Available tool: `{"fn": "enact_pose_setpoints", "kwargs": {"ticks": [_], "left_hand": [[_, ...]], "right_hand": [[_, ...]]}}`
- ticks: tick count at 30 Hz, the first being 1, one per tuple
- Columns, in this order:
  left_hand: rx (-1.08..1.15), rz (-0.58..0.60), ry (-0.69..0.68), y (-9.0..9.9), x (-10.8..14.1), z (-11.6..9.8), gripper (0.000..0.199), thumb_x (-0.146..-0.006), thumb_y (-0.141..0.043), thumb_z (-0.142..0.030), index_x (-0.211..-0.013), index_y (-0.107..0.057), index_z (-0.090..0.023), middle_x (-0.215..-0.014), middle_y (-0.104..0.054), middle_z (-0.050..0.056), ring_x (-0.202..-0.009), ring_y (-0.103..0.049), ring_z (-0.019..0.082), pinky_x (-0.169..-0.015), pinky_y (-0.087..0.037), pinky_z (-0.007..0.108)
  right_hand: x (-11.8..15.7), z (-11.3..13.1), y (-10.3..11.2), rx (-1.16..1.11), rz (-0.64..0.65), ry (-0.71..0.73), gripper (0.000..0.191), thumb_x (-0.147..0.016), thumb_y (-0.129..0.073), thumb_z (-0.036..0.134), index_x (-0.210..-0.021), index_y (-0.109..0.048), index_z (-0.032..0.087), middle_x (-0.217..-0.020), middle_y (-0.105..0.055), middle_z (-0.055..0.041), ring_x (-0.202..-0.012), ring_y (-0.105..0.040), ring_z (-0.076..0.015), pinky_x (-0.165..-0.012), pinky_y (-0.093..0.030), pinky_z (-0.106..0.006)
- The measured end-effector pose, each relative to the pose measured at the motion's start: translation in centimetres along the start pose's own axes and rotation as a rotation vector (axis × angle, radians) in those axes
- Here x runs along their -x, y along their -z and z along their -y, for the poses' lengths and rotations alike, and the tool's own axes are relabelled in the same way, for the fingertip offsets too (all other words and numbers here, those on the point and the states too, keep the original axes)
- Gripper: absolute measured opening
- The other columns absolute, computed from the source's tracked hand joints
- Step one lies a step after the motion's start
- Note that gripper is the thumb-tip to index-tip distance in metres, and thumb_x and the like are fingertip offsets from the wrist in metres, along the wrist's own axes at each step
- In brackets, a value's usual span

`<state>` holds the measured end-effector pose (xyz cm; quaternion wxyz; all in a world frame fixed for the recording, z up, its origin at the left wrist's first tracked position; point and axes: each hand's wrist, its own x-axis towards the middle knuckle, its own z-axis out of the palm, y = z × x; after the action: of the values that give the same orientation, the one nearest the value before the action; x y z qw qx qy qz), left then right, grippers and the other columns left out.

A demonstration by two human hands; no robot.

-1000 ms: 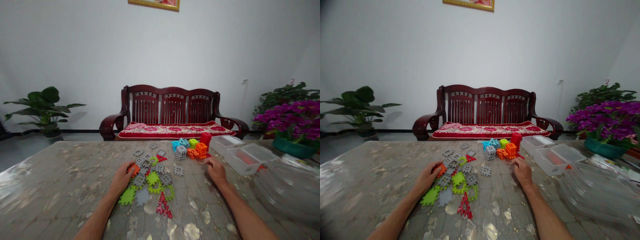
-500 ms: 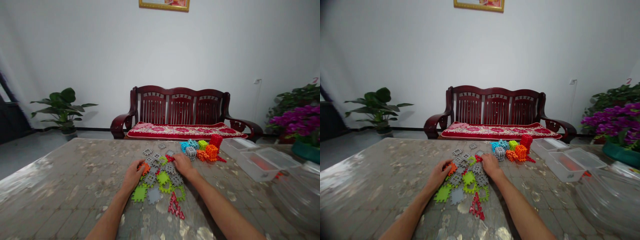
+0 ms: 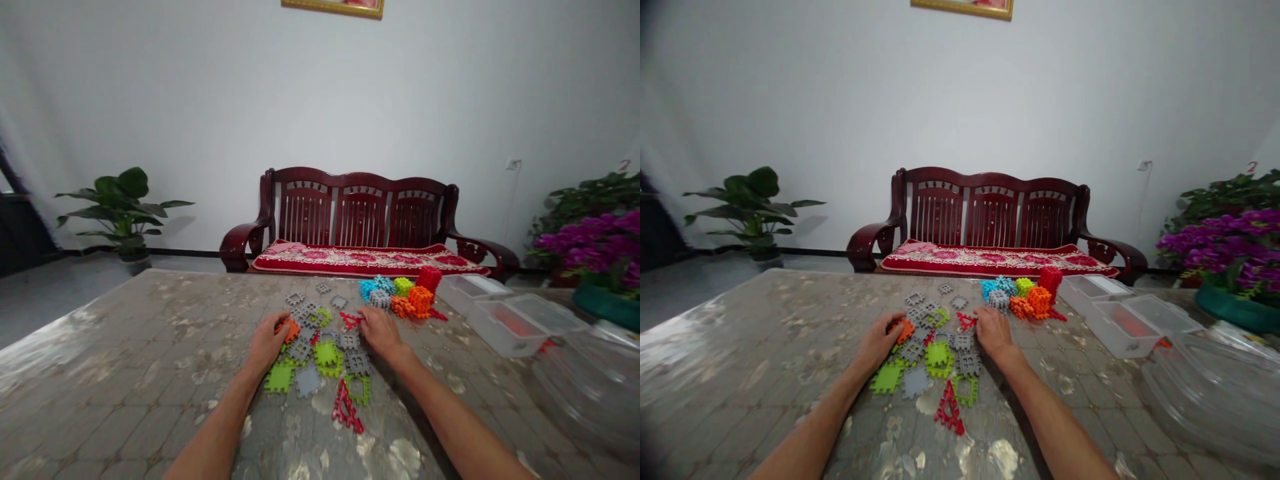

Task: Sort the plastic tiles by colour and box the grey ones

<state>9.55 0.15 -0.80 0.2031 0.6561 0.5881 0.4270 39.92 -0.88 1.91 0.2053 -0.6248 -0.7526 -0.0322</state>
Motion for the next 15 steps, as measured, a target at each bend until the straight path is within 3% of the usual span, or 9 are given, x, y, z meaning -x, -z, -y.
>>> {"fn": "enact_pose_setpoints", "kwargs": {"ticks": [7, 15], "left_hand": [[-0.01, 0.026, -0.004, 0.0, -0.3, 0.5, 0.043, -0.081, -0.051, -0.039, -0.113, -0.071, -0.017, -0.115, -0.076, 0.01, -0.106, -0.069, 0.026, -0.102, -0.052, 0.043], [-0.065, 0.036, -0.044, -0.1, -0.7, 1.4, 0.047, -0.081, -0.049, -0.045, -0.111, -0.073, -0.017, -0.114, -0.076, 0.011, -0.104, -0.07, 0.027, -0.099, -0.054, 0.043]], "right_hand": [[5.1, -5.3, 2.3, -0.122, -0.168, -0.046, 0.036, -0.082, -0.05, 0.011, -0.108, -0.072, 0.022, -0.105, -0.076, -0.006, -0.1, -0.069, -0.0203, -0.091, -0.05, -0.03], [9.2, -15.3, 4.7, -0.086, -0.275, -0.596, 0.035, -0.085, -0.054, 0.02, -0.117, -0.069, 0.018, -0.093, -0.077, -0.0052, -0.085, -0.073, -0.0206, -0.075, -0.05, -0.029]]}}
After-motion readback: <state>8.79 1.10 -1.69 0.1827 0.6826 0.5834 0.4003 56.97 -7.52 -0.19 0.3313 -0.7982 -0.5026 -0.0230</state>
